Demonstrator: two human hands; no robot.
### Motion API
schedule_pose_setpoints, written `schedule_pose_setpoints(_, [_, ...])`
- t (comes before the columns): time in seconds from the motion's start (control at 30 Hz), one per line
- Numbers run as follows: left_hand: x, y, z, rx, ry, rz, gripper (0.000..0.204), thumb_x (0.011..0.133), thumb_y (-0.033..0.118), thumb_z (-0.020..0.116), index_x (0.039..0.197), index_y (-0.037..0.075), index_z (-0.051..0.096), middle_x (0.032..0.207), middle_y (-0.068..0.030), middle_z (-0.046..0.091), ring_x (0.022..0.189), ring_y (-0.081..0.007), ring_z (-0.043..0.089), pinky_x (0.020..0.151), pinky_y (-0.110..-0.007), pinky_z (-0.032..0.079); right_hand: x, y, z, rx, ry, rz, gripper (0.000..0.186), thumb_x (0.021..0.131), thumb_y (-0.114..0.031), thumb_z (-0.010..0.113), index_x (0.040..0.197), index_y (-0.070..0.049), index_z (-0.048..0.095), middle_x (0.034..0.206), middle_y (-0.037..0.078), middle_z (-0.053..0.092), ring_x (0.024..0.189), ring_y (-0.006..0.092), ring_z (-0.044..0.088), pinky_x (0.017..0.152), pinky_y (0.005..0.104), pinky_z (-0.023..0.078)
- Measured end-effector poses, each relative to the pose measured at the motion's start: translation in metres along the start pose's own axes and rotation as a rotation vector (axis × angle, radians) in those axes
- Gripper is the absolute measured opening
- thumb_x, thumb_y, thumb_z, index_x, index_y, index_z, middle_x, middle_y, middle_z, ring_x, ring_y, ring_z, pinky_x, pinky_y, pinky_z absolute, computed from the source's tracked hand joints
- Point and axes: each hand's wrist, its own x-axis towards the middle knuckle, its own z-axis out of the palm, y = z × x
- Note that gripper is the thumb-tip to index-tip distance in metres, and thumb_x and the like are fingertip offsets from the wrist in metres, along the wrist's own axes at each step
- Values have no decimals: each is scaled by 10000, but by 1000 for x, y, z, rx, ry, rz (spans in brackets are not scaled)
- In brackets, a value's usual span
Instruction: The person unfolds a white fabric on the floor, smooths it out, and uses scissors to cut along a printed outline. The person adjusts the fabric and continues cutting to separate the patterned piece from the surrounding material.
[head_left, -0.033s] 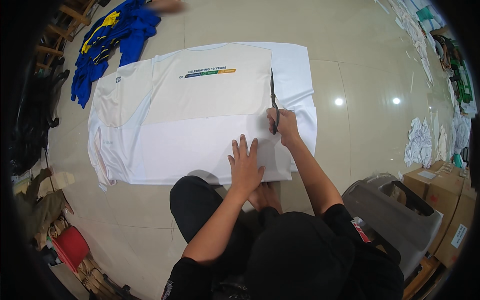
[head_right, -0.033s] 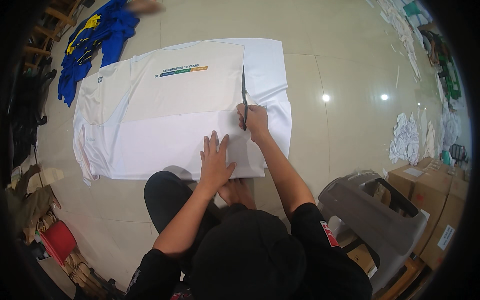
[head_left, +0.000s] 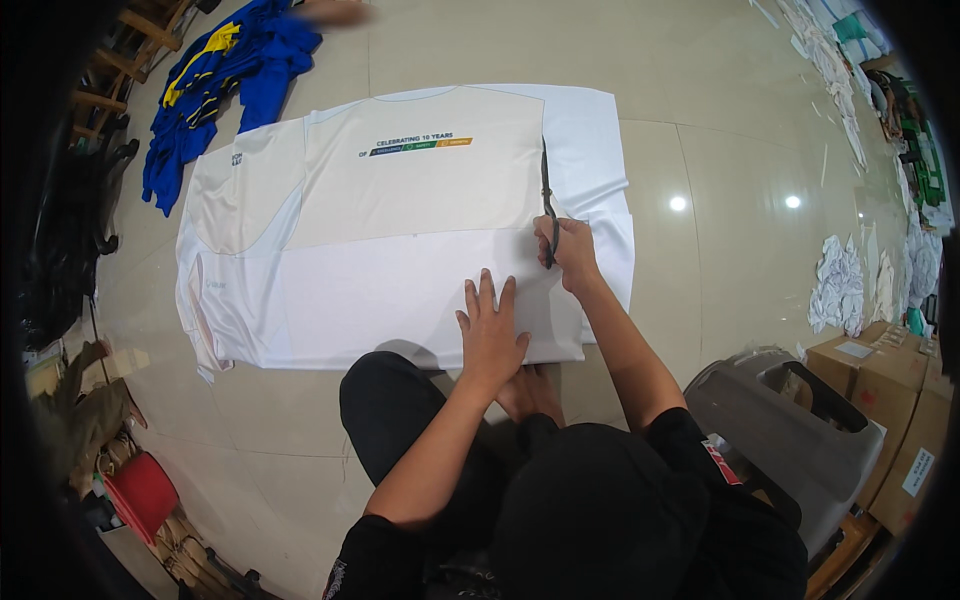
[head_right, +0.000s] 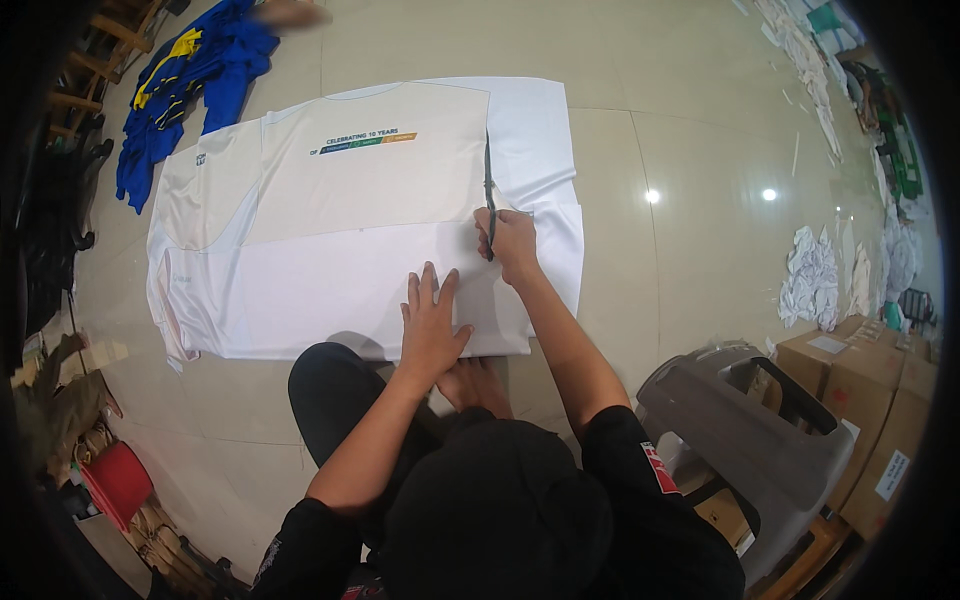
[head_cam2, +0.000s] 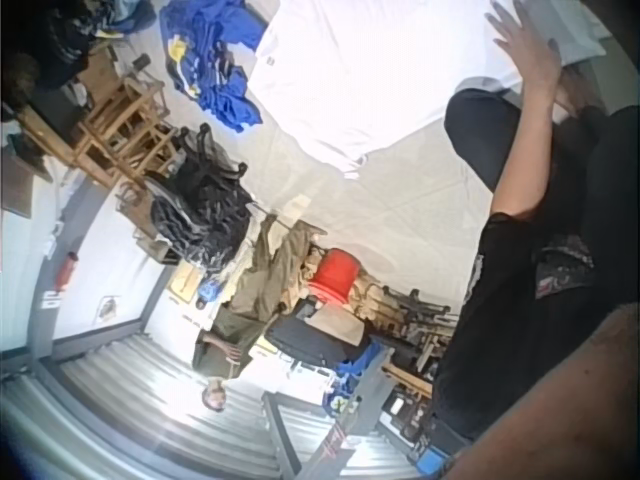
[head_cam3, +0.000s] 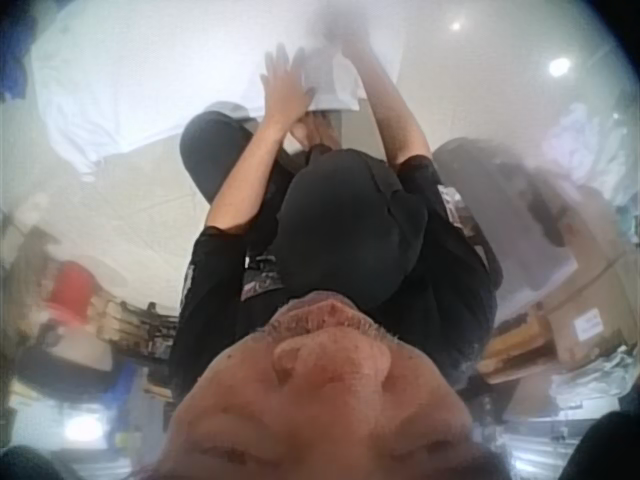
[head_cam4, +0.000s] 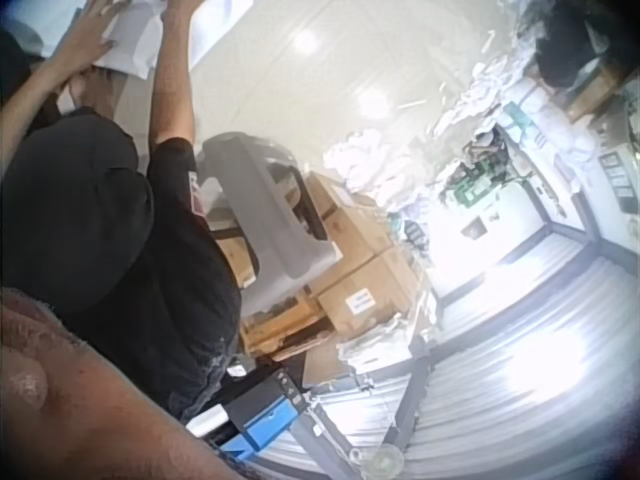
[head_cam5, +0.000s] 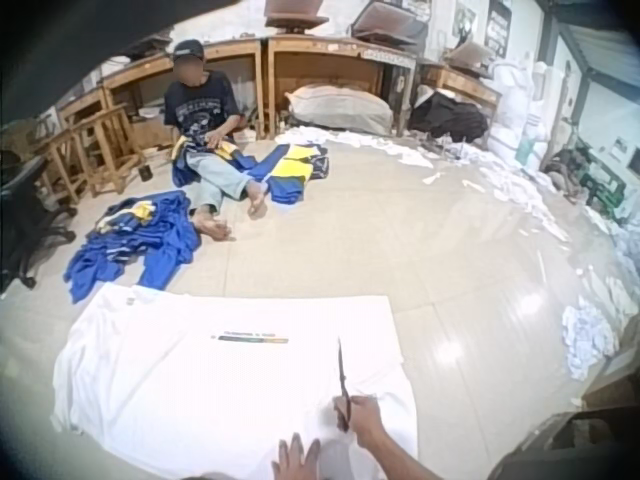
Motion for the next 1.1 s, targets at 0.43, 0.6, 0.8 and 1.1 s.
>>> schedule_pose_setpoints(0.43, [-1,1,-2,18,3,10,912,858,180,837,1633,78,366,1729,-280,174,1589,-568,152,1156,-786,331,1,5,1,-13,6,-1,262,908,-237,769,818,-7,681,652,33,597,516,148,561,503,307,459])
schedule_pose_setpoints(0.6, [-1,1,-1,14,10,11,912,858,182,839,1632,80,368,1729,-274,182,1590,-564,154,1155,-785,331,0,0,5,30,15,25,266,880,-263,776,810,-26,679,653,31,597,519,148,559,510,303,468])
schedule_pose_setpoints(0.8, [-2,1,-1,14,16,17,905,860,179,836,1631,78,373,1725,-277,190,1588,-565,155,1159,-785,322,8,-7,7,37,-11,-13,244,861,-261,759,817,-32,686,654,26,593,522,149,558,513,298,471])
schedule_pose_setpoints(1.1, [-2,0,0,7,31,26,891,854,167,834,1619,67,389,1723,-286,185,1587,-569,149,1149,-792,325,2,-1,-6,47,3,39,318,860,-299,784,785,-13,668,635,40,588,493,161,549,485,318,459])
